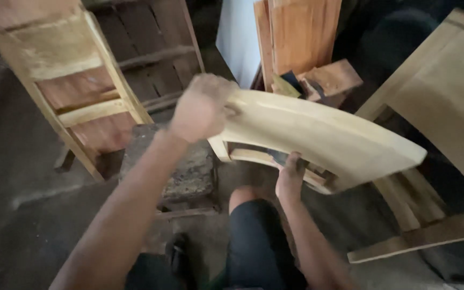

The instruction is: The person sands the wooden surfaces of a chair using a piece of sandpaper, moving their hands across the seat, backrest, and legs to smooth the wood.

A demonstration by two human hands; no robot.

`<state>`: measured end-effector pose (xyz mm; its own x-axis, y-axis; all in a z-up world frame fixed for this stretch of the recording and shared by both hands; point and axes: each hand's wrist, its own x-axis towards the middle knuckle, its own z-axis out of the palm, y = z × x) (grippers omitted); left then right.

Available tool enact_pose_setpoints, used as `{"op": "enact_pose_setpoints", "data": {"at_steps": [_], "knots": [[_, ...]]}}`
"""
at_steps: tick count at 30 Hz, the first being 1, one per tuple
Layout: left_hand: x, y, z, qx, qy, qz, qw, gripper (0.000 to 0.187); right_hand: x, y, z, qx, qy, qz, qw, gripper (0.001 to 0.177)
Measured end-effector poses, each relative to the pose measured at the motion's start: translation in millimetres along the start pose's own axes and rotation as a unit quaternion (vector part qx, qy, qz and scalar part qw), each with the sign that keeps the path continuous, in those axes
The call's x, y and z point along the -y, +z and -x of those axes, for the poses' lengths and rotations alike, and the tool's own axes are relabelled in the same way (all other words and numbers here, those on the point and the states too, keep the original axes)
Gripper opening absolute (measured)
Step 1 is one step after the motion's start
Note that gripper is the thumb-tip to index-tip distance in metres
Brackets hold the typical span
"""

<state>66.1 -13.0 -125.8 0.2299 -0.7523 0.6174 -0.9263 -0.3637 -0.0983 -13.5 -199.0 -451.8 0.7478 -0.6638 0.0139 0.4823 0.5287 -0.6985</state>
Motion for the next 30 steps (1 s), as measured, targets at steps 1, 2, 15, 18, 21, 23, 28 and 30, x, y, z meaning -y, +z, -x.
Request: {"op": "enact_pose_setpoints", "data": {"at_steps": [1,2,15,18,21,23,28,30], "knots": [[3.5,4.2,-0.8,-0.004,-0.013,-0.010,1.000,0.046,3.9,-12.1,-6.2,0.053,-0.144,0.313,0.937,0.047],[5.7,7.1,-1.4,-0.009,-0.026,-0.021,0.999,0.050,15.9,-25.4,-8.1,0.101,-0.271,0.586,0.757,0.044],[-8.8,43.4,-21.7,-0.098,-0.116,-0.025,0.988,0.072,294.5,128.1,6.0,0.189,-0.459,0.729,0.472,0.030],[-11.3,46.8,-14.5,-0.118,-0.120,-0.008,0.986,0.077,264.5,169.0,-1.3,0.239,-0.531,0.746,0.324,0.034],[-6.9,55.9,-10.3,-0.101,-0.133,-0.030,0.985,0.060,228.6,203.2,-7.0,0.298,-0.505,0.723,0.365,0.044],[-8.8,55.5,-6.2,-0.104,-0.118,-0.017,0.987,0.069,238.5,206.6,-10.9,0.343,-0.507,0.718,0.332,0.044],[-16.7,49.3,-6.1,-0.118,-0.140,0.026,0.983,0.088,285.8,176.4,4.3,0.334,-0.470,0.725,0.378,0.038],[-22.8,45.8,-1.0,-0.097,-0.154,0.031,0.983,0.097,268.3,181.8,3.2,0.349,-0.442,0.726,0.394,0.035]]}}
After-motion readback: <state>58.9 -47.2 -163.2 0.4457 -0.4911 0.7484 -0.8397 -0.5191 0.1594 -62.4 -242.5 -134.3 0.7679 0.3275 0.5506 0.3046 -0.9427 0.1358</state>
